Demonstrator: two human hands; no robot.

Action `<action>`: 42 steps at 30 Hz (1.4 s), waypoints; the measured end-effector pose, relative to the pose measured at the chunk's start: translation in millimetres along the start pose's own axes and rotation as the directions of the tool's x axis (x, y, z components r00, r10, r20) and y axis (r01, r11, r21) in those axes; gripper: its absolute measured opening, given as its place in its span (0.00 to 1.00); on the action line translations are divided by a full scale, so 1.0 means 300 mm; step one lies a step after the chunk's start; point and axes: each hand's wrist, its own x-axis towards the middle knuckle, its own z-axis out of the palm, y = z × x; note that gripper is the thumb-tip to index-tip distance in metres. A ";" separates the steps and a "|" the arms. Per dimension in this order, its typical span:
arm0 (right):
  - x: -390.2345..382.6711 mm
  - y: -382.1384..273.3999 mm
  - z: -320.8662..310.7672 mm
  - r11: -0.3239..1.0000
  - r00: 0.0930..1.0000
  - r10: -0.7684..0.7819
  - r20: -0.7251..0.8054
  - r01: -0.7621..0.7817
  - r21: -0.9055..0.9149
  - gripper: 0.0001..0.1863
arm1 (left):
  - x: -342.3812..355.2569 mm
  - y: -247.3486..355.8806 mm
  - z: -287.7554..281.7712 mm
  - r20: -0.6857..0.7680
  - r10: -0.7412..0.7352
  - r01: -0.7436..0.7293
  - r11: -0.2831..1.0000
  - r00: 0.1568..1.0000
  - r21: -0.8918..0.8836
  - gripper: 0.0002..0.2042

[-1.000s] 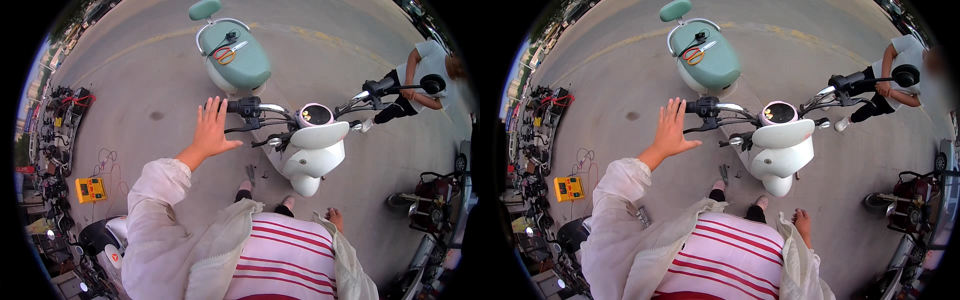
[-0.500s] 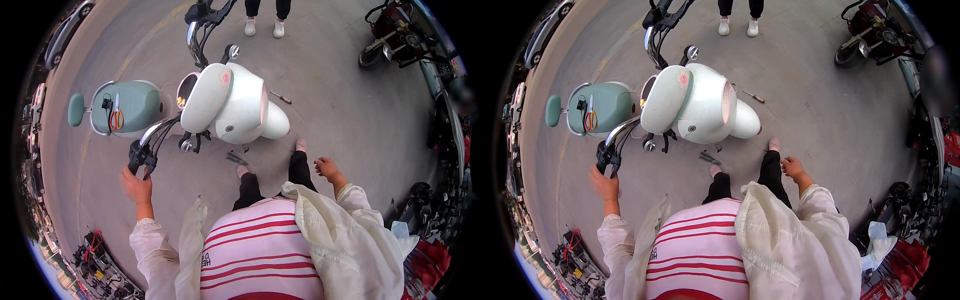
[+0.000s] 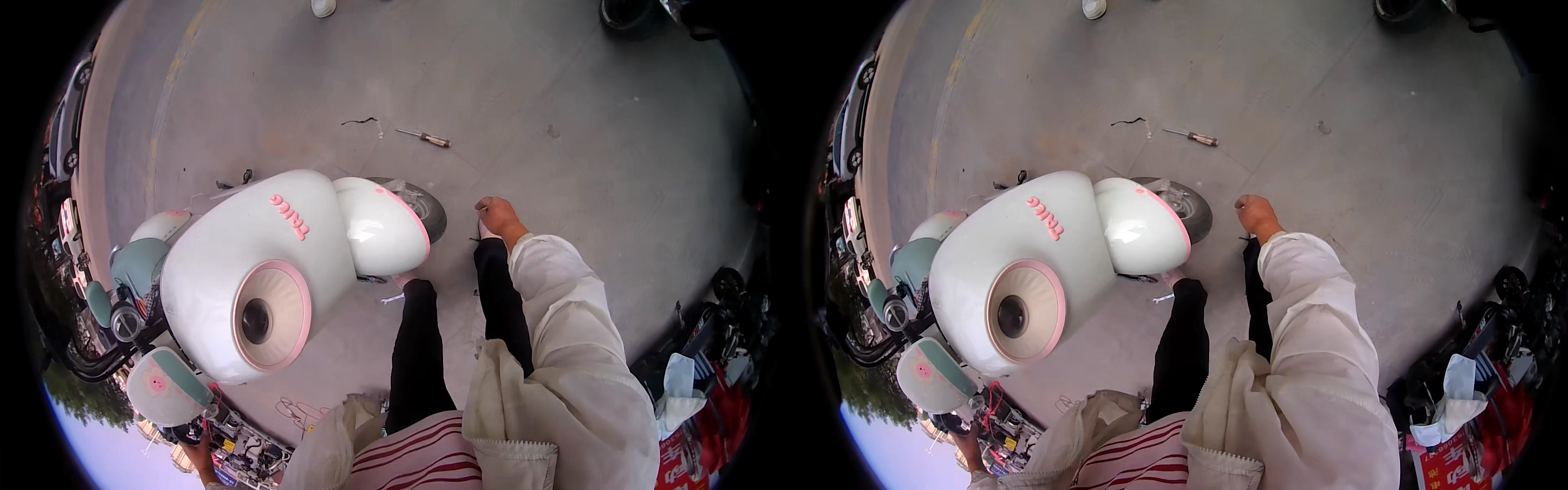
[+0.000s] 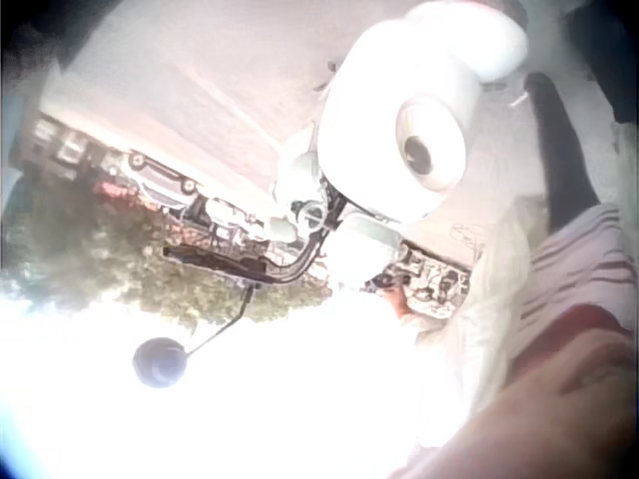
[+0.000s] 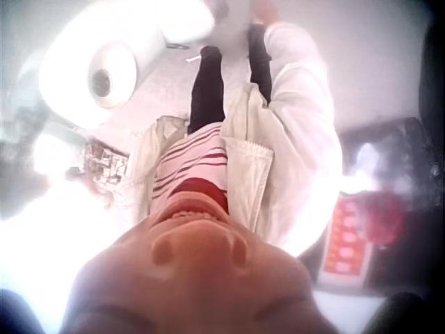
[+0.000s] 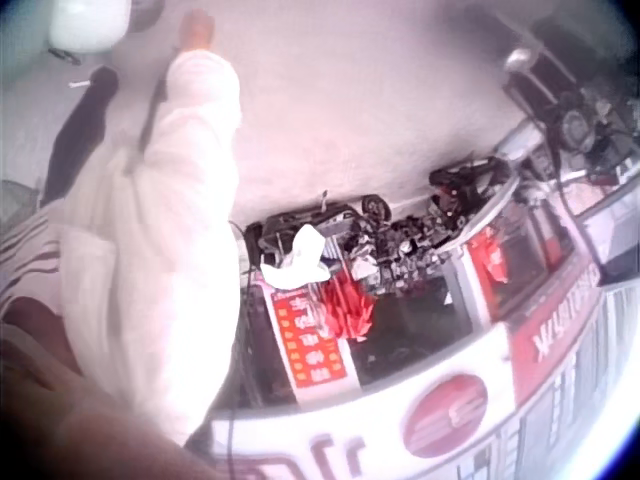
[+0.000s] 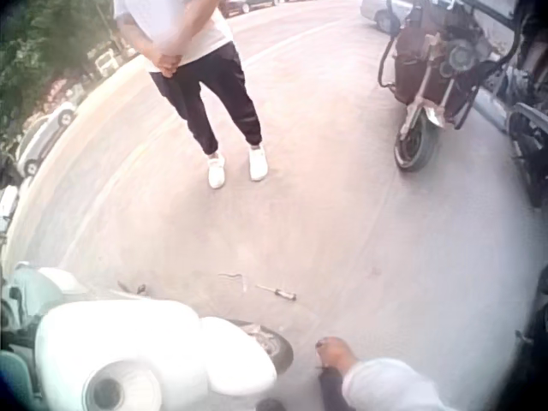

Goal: The person repairs a white electric scooter. They use a screwdriver to adjust components near the front wheel and handlebar, then use scissors to cut a cable near the handlebar. The person also retrieves a roll of tape from a tool cart.

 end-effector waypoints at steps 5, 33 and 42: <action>0.370 0.030 0.351 0.989 0.983 -0.145 0.116 0.147 -0.014 0.17 | -0.093 0.467 0.248 -0.147 0.121 -0.136 0.986 0.982 -0.096 0.22; 0.659 0.044 0.670 0.968 0.965 -0.148 0.215 0.186 -0.170 0.11 | 0.359 1.083 1.303 -0.481 0.703 -0.848 -0.382 -0.524 0.366 0.17; 0.703 0.028 0.611 0.924 0.867 -0.216 0.449 0.330 -0.193 0.11 | 0.390 1.073 1.317 -0.515 0.642 -0.823 -0.450 -0.568 0.346 0.16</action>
